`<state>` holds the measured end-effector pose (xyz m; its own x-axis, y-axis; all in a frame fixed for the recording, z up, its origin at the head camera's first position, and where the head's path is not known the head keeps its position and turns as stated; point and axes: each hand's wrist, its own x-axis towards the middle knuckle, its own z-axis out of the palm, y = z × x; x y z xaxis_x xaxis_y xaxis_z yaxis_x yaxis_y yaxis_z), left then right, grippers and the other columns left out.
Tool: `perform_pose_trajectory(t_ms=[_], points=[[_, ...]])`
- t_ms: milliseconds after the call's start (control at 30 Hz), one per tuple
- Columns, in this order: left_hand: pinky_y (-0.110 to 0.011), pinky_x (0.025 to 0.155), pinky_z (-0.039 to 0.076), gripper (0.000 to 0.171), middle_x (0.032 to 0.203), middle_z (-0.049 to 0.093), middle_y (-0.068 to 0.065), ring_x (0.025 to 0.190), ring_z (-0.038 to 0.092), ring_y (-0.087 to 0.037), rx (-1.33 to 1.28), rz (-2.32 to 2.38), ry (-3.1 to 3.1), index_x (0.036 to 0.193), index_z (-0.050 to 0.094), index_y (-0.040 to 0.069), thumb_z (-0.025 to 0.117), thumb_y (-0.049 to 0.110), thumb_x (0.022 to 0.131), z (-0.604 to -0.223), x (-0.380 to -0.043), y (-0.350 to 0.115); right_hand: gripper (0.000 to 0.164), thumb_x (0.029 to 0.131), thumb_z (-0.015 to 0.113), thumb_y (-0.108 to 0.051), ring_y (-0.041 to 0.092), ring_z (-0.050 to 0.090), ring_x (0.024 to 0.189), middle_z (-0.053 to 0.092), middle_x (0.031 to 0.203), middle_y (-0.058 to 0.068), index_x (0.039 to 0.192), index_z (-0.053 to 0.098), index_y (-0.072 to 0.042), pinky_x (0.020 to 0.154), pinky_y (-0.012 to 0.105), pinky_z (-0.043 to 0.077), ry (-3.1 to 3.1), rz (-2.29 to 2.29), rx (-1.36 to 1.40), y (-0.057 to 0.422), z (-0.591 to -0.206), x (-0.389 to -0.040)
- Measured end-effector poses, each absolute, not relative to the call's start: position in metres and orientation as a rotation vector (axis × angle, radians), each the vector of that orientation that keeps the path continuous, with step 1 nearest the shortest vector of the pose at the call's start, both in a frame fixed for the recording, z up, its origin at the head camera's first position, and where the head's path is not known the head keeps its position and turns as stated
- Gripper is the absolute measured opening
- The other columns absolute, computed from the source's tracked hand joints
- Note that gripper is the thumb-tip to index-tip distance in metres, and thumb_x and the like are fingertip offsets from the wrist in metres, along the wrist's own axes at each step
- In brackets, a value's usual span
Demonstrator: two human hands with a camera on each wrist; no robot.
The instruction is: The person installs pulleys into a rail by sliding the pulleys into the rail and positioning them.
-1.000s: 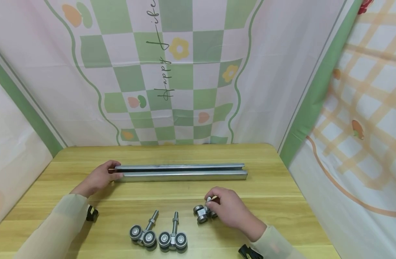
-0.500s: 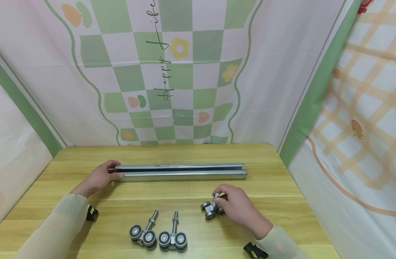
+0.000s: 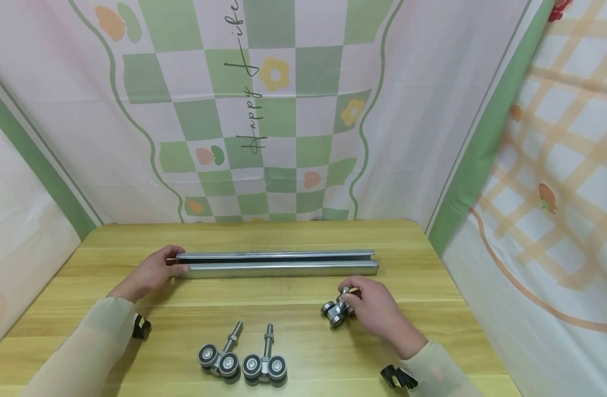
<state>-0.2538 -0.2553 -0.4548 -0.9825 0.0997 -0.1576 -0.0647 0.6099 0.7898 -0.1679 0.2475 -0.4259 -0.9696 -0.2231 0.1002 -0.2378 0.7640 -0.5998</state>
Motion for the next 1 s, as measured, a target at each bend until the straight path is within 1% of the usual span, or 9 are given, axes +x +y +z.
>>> perform_pose_trajectory(t_ms=[267,500,767,1000], points=[[-0.059,0.103,0.036,0.052,0.137,0.051,-0.021,0.128,0.044,-0.043,0.042,1.31,2.659,0.135,0.05,0.005,0.071,0.029,0.095,-0.452,-0.252,-0.253,0.013,0.095,0.067,-0.012,0.018,0.063,0.087,0.07,0.1,0.001,0.108,0.07,-0.011,0.075,0.044,0.053,-2.879,0.96,0.376,0.259,-0.427,-0.175],[-0.058,0.103,0.036,0.052,0.137,0.051,-0.022,0.128,0.044,-0.043,0.056,1.309,2.659,0.135,0.049,0.005,0.071,0.029,0.095,-0.454,-0.253,-0.255,0.014,0.097,0.064,-0.011,0.019,0.063,0.084,0.07,0.099,0.005,0.109,0.07,-0.01,0.07,0.041,0.051,-2.864,0.938,0.323,0.27,-0.429,-0.182],[-0.057,0.103,0.037,0.053,0.137,0.051,-0.022,0.128,0.044,-0.042,0.056,1.302,2.666,0.136,0.049,0.004,0.071,0.029,0.095,-0.455,-0.254,-0.257,0.017,0.099,0.062,-0.012,0.026,0.065,0.09,0.07,0.107,0.013,0.113,0.069,-0.008,0.072,0.044,0.052,-2.867,0.946,0.274,0.28,-0.429,-0.19],[-0.057,0.102,0.037,0.053,0.138,0.051,-0.022,0.128,0.044,-0.042,0.045,1.29,2.669,0.136,0.048,0.004,0.071,0.03,0.095,-0.455,-0.254,-0.255,0.018,0.1,0.058,-0.012,0.023,0.062,0.086,0.069,0.109,0.014,0.115,0.069,-0.009,0.066,0.037,0.048,-2.884,0.951,0.242,0.285,-0.427,-0.193]])
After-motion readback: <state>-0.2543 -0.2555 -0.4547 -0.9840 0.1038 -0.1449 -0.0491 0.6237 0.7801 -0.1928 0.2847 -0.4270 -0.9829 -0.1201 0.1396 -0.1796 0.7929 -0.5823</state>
